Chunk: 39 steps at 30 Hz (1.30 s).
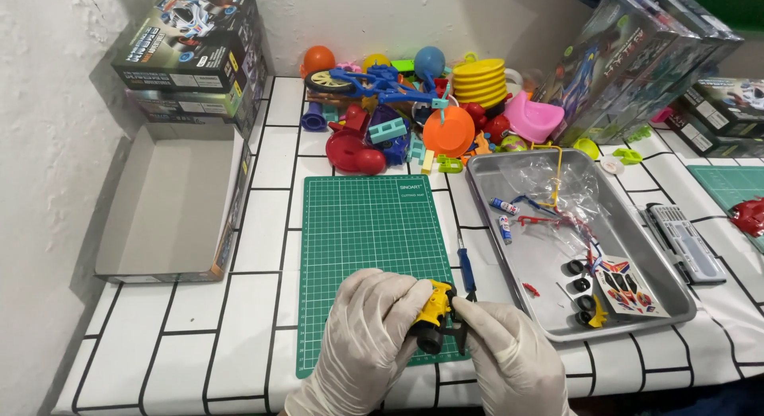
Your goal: Assembling a mini 4WD toy car by installing batteries and attaching various plastic chassis and body components.
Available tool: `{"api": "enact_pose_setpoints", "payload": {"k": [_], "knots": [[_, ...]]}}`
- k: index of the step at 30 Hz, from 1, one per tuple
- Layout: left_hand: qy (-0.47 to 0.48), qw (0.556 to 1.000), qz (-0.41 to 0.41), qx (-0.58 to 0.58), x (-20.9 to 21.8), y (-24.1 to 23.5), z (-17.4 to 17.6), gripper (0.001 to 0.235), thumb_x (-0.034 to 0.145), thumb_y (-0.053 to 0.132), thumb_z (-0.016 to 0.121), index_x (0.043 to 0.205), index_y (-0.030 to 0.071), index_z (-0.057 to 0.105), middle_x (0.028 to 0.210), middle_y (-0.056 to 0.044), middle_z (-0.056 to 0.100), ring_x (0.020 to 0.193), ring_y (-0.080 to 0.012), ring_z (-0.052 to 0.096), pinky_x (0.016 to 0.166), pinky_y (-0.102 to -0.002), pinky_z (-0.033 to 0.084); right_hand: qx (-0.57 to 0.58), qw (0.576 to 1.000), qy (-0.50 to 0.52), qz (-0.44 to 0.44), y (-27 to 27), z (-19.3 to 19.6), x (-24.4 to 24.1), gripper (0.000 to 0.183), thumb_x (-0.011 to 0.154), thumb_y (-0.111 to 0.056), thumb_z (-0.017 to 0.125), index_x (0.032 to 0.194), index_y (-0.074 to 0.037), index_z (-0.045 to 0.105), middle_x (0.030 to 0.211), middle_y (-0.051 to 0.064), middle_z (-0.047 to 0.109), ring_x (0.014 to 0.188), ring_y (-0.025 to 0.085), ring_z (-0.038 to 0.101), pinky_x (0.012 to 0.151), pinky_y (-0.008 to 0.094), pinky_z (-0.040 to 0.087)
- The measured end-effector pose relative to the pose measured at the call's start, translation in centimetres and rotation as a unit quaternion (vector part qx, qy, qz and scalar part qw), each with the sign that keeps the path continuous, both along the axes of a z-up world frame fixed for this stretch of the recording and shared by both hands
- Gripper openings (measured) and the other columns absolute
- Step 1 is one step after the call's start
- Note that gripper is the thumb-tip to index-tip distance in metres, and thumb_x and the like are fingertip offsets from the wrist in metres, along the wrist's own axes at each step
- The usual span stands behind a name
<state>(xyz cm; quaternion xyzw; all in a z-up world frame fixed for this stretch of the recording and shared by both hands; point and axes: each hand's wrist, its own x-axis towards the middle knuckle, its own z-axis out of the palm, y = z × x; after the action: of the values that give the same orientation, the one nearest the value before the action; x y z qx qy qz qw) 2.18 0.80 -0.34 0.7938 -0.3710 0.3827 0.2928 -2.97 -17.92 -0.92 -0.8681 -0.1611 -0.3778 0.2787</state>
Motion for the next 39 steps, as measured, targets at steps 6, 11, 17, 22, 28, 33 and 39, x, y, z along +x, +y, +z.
{"api": "enact_pose_setpoints", "payload": {"k": [6, 11, 17, 22, 28, 33, 39], "knots": [[-0.013, 1.0, -0.009, -0.027, 0.0, -0.4, 0.7, 0.024, 0.097, 0.005, 0.055, 0.119, 0.003, 0.064, 0.11, -0.009, 0.067, 0.098, -0.0232, 0.068, 0.093, -0.045, 0.054, 0.041, 0.998, -0.04, -0.015, 0.3, 0.4, 0.0, 0.027, 0.094, -0.006, 0.068, 0.12, -0.011, 0.072, 0.095, 0.003, 0.063, 0.081, 0.016, 0.06, 0.076, 0.027, 0.051], [0.011, 0.999, -0.034, -0.035, -0.1, -0.3, 0.8, 0.027, 0.095, 0.005, 0.055, 0.121, 0.003, 0.063, 0.111, -0.008, 0.066, 0.099, -0.0236, 0.067, 0.094, -0.046, 0.052, 0.012, 0.997, -0.079, -0.016, 0.4, 1.0, 0.2, 0.022, 0.097, -0.016, 0.064, 0.118, -0.013, 0.071, 0.099, 0.005, 0.063, 0.092, 0.021, 0.059, 0.089, 0.035, 0.053], [0.024, 0.997, -0.058, -0.039, -0.3, -0.3, 1.1, 0.025, 0.1, 0.013, 0.055, 0.121, 0.003, 0.063, 0.111, -0.008, 0.067, 0.098, -0.0237, 0.066, 0.093, -0.044, 0.051, -0.033, 0.994, -0.106, -0.007, -0.6, 1.0, 0.3, 0.021, 0.099, -0.016, 0.064, 0.119, -0.016, 0.07, 0.105, 0.003, 0.065, 0.094, 0.021, 0.061, 0.091, 0.034, 0.053], [0.049, 0.993, -0.089, -0.054, -0.5, -0.3, 1.9, 0.024, 0.099, 0.01, 0.061, 0.122, 0.003, 0.062, 0.111, -0.009, 0.067, 0.099, -0.0239, 0.067, 0.095, -0.044, 0.05, -0.076, 0.988, -0.131, 0.017, -1.5, 1.6, 0.4, 0.021, 0.101, -0.014, 0.061, 0.121, -0.014, 0.068, 0.108, 0.002, 0.066, 0.093, 0.02, 0.064, 0.089, 0.033, 0.054], [0.064, 0.992, -0.102, -0.04, -0.5, -0.5, 2.1, 0.025, 0.098, 0.009, 0.06, 0.121, 0.003, 0.061, 0.109, -0.008, 0.066, 0.096, -0.0239, 0.066, 0.094, -0.044, 0.05, -0.113, 0.982, -0.143, 0.056, -3.2, 1.4, 0.8, 0.023, 0.1, -0.014, 0.06, 0.123, -0.011, 0.066, 0.11, 0.002, 0.065, 0.096, 0.02, 0.063, 0.09, 0.033, 0.051], [0.086, 0.986, -0.126, -0.062, -0.7, -0.8, 2.0, 0.027, 0.097, 0.013, 0.065, 0.123, 0.005, 0.06, 0.112, -0.006, 0.066, 0.098, -0.0235, 0.066, 0.094, -0.044, 0.05, -0.16, 0.978, -0.108, 0.081, -4.1, 1.9, 0.6, 0.028, 0.102, -0.024, 0.057, 0.127, -0.014, 0.062, 0.115, -0.001, 0.068, 0.1, 0.019, 0.068, 0.092, 0.036, 0.05], [0.064, 0.983, -0.154, -0.074, -0.5, -0.9, 2.4, 0.027, 0.106, 0.023, 0.052, 0.122, 0.003, 0.06, 0.112, -0.009, 0.067, 0.098, -0.0253, 0.069, 0.09, -0.044, 0.051, -0.206, 0.968, -0.108, 0.099, -5.2, 2.2, 0.7, 0.029, 0.099, -0.028, 0.063, 0.127, -0.017, 0.063, 0.117, -0.005, 0.07, 0.102, 0.016, 0.068, 0.092, 0.036, 0.052]]}}
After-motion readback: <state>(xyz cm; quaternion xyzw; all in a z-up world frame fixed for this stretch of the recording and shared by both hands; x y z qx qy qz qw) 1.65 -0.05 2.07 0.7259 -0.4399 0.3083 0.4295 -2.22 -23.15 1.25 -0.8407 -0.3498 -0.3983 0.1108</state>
